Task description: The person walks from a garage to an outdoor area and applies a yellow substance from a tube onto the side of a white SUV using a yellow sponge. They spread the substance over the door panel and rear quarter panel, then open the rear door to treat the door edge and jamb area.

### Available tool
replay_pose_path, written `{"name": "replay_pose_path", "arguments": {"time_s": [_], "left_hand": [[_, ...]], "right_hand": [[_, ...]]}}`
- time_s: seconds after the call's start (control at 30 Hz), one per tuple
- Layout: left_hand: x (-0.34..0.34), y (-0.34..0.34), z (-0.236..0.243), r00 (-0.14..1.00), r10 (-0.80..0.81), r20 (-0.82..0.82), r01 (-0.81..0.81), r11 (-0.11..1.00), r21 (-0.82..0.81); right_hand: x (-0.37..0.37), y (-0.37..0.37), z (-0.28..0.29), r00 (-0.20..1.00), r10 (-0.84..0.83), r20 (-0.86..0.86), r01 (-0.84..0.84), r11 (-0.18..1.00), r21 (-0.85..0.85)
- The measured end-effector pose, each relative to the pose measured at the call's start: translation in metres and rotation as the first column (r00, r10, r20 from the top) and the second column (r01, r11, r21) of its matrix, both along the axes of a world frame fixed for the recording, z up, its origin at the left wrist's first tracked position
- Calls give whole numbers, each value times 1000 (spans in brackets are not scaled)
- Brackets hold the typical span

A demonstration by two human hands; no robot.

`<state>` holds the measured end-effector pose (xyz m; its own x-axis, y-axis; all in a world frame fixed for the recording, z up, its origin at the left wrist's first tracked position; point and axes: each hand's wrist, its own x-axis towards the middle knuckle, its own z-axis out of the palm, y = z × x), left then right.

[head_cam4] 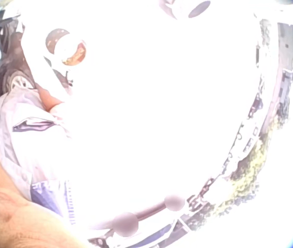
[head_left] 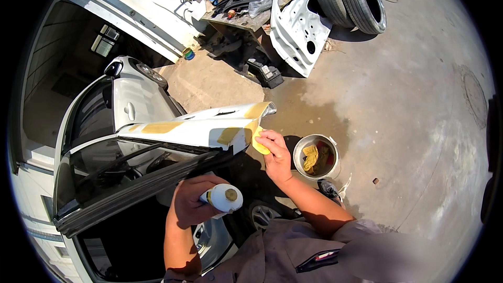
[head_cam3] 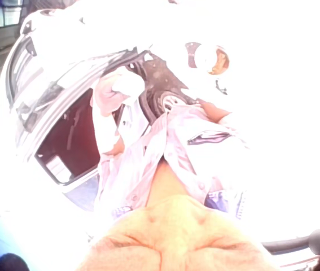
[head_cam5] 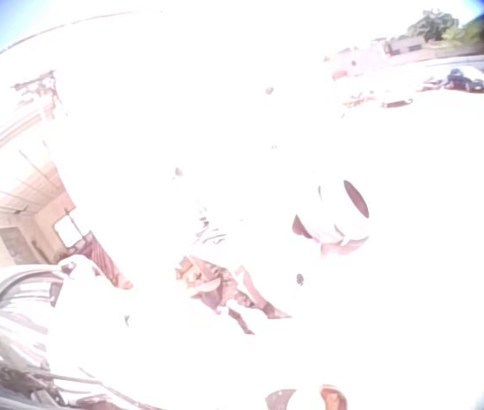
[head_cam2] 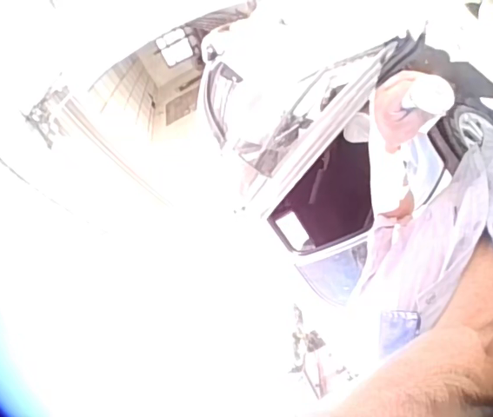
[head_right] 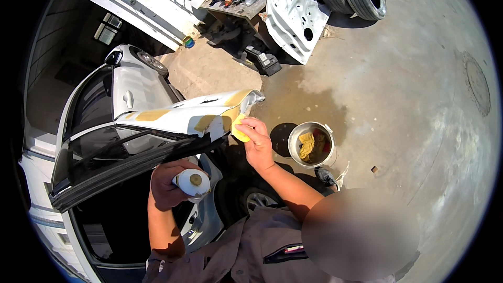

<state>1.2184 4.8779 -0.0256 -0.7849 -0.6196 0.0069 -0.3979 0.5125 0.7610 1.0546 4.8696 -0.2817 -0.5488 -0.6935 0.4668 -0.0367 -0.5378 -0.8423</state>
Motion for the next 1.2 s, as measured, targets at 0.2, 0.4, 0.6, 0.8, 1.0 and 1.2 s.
{"name": "replay_pose_path", "arguments": {"time_s": [0.2,0.4,0.6,0.8,1.0,1.2], "left_hand": [[-3,0,0,1000,7,-2,-7,999,-47],[4,-1,-8,999,10,-34,-12,999,-36],[2,0,-6,998,21,-52,-21,1000,-3],[1,-1,-4,999,4,-44,-6,999,-38],[5,-3,-8,999,-1,-53,-1,999,-34],[1,-4,-5,999,-23,-33,22,999,-45]], "right_hand": [[-13,5,-11,996,25,-87,-26,1000,-3],[-22,10,6,912,139,385,-233,950,209],[-31,2,15,849,114,516,-319,890,327],[-33,-7,19,933,59,355,-194,914,357],[-28,-14,32,968,2,250,-99,922,375],[-6,-4,45,965,-51,256,-34,948,316]]}}
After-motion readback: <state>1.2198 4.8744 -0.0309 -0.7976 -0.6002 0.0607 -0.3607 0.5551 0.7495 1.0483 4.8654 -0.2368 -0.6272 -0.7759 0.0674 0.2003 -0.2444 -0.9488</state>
